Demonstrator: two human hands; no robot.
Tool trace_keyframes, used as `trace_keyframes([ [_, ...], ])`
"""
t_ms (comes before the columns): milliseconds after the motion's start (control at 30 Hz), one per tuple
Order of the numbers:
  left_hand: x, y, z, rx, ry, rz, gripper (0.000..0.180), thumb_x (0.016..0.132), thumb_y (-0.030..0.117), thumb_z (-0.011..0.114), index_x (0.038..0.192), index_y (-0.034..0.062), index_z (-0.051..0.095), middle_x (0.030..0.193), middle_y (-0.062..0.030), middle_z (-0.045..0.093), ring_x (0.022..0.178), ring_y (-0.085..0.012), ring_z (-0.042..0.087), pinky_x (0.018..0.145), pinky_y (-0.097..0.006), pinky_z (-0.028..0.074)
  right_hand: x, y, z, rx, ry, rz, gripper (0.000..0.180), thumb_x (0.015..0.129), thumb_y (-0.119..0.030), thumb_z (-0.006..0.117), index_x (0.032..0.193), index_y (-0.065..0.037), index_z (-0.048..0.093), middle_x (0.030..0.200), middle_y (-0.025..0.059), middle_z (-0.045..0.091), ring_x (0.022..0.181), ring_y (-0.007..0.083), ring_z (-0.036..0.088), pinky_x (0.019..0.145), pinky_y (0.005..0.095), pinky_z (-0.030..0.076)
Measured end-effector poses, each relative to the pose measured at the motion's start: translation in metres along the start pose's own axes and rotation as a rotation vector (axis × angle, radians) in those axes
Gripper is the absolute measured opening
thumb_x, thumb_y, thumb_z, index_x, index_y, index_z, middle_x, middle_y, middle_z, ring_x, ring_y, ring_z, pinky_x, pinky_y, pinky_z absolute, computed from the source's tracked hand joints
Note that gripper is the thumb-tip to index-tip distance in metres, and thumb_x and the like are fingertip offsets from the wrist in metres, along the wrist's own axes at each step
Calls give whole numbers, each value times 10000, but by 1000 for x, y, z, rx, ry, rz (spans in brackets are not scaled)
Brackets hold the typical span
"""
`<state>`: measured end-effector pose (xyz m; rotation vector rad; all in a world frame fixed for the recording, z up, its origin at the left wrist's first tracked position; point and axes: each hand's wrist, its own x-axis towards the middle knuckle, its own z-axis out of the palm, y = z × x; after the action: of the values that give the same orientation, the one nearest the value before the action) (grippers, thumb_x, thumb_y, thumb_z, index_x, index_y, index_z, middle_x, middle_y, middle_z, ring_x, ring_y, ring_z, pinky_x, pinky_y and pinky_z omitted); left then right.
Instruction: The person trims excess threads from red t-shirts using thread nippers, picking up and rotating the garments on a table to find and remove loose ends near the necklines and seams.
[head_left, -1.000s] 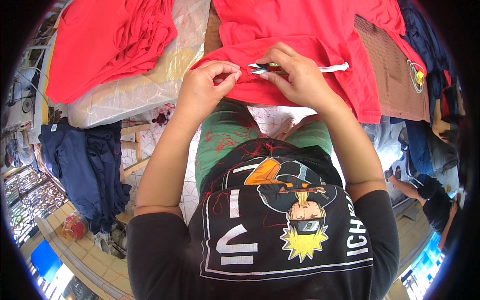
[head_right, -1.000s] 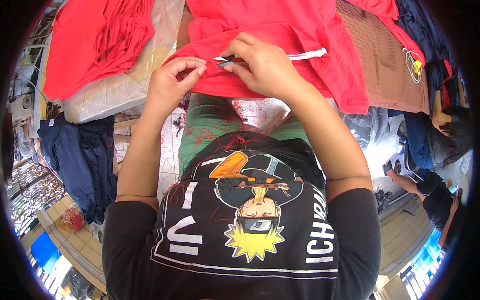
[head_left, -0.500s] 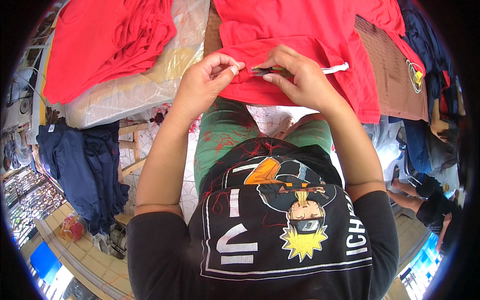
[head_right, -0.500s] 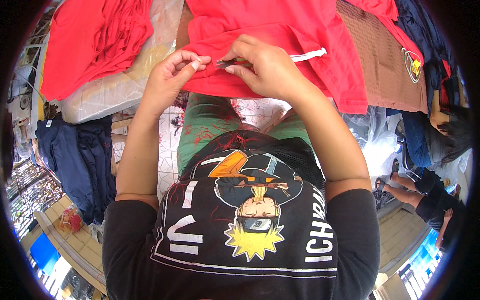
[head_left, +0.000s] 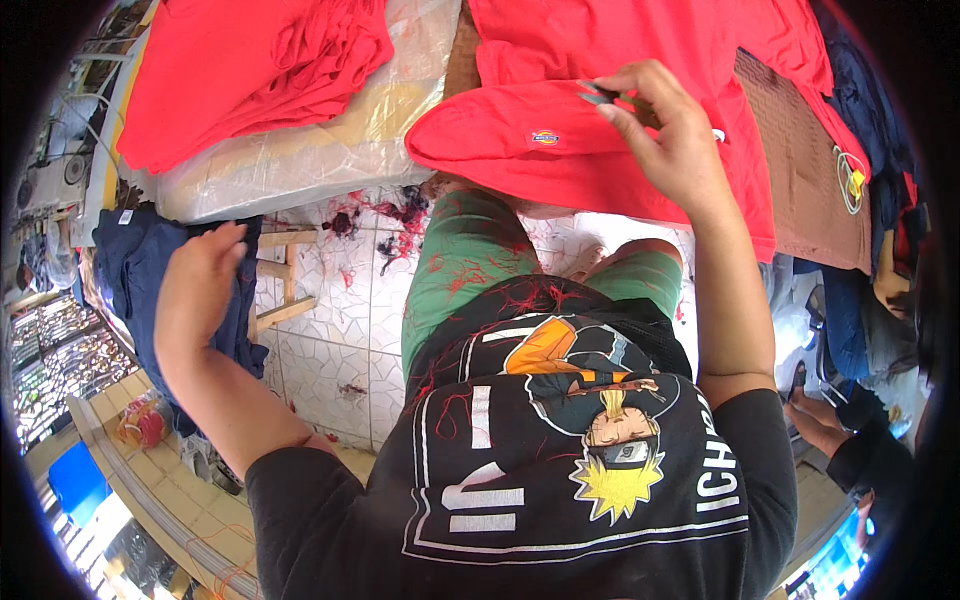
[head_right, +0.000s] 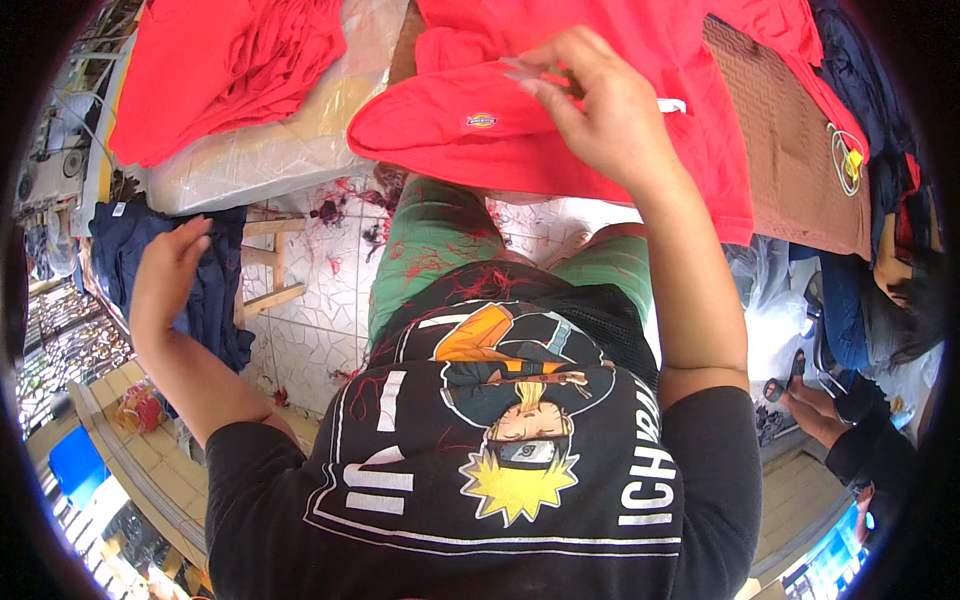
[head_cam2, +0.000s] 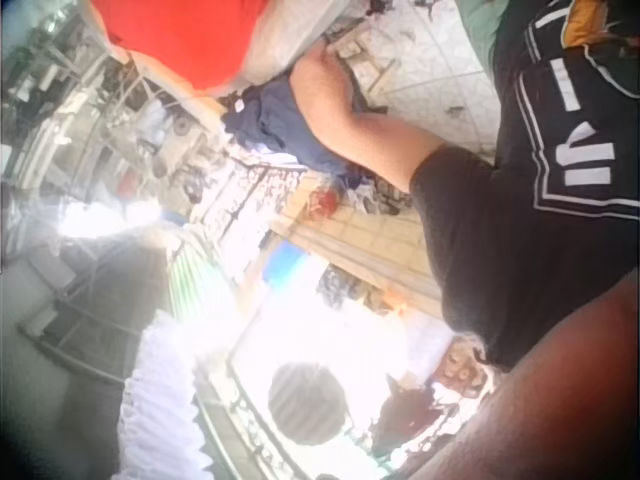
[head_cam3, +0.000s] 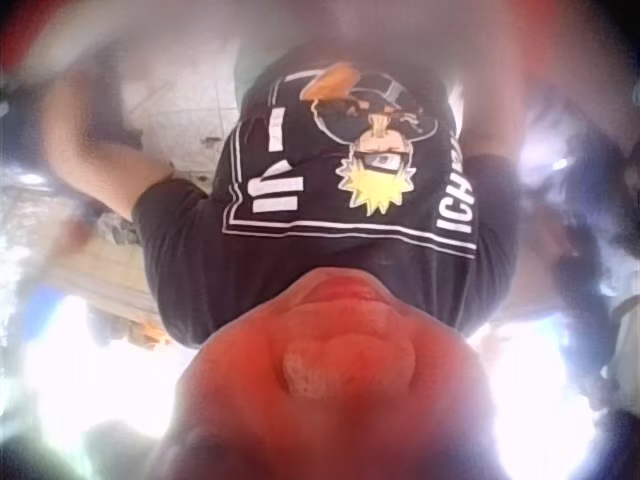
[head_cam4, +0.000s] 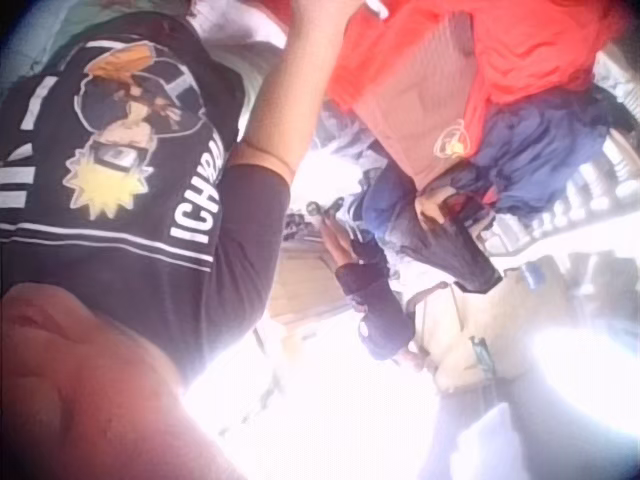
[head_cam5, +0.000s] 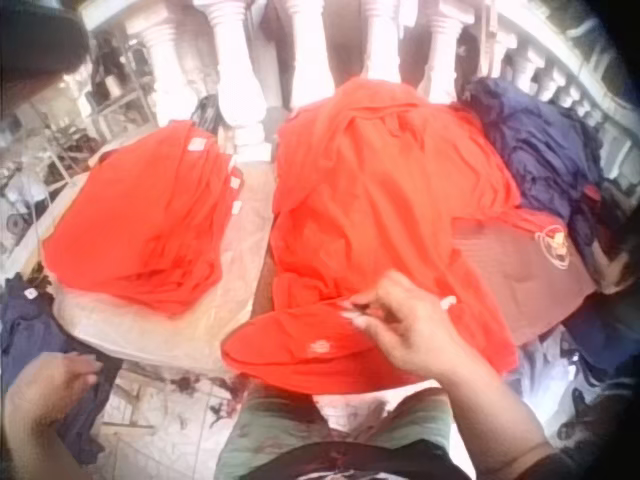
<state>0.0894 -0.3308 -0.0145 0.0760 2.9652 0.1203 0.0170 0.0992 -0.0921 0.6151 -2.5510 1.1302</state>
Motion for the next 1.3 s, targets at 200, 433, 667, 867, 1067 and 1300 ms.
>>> trace_keyframes([
  [200, 14, 73, -22, -177, 50, -130, 223, 907, 165, 601, 1039, 6, 685, 936, -127, 710, 916, -215, 671, 829, -299, 475, -3, -14, -28, -30, 112, 1, 206, 869, -61, 671, 1062, -12, 623, 981, 42, 605, 792, 107, 537, 662, 224, 457],
  [433, 117, 152, 99, -349, 407, 490, 331, 831, 174, 694, 1110, 6, 633, 1116, -213, 633, 1037, -357, 608, 911, -391, 472, -35, -9, -83, 10, 367, 183, 290, 772, -109, 785, 1024, -48, 655, 774, -30, 547, 681, 47, 480, 593, 194, 407],
  [667, 144, 122, 34, -1131, 1093, 230, 199, 940, 183, 616, 1002, -6, 598, 955, -52, 596, 901, -139, 549, 830, -276, 465, -64, 10, -150, 95, 626, 326, 192, 839, -71, 728, 1000, -13, 641, 781, -58, 543, 716, 10, 473, 632, 164, 410],
  [867, 167, 49, -46, -1631, 1242, -202, 493, 945, 196, 552, 1338, -67, 413, 1380, -193, 447, 1301, -282, 413, 1070, -380, 327, -50, 55, -156, 60, 637, 360, 111, 919, -118, 628, 982, -34, 664, 745, -35, 561, 706, 48, 483, 652, 213, 402],
  [1067, 114, 174, 49, -1072, 865, 350, 495, 890, 132, 621, 1340, 13, 451, 1416, -145, 422, 1328, -270, 376, 1101, -411, 298, 30, 98, -121, -315, 445, 193, 188, 893, -88, 588, 1058, -103, 677, 1004, 110, 633, 890, 302, 627, 766, 394, 489],
  [1300, 102, 182, 85, -324, 759, 397, 354, 840, 112, 642, 1190, 72, 606, 1421, -155, 426, 1357, -381, 304, 1108, -496, 229, 136, 126, -100, -513, 389, 127, 414, 825, 3, 509, 1202, -129, 618, 1259, 113, 573, 1077, 343, 589, 886, 417, 494],
])
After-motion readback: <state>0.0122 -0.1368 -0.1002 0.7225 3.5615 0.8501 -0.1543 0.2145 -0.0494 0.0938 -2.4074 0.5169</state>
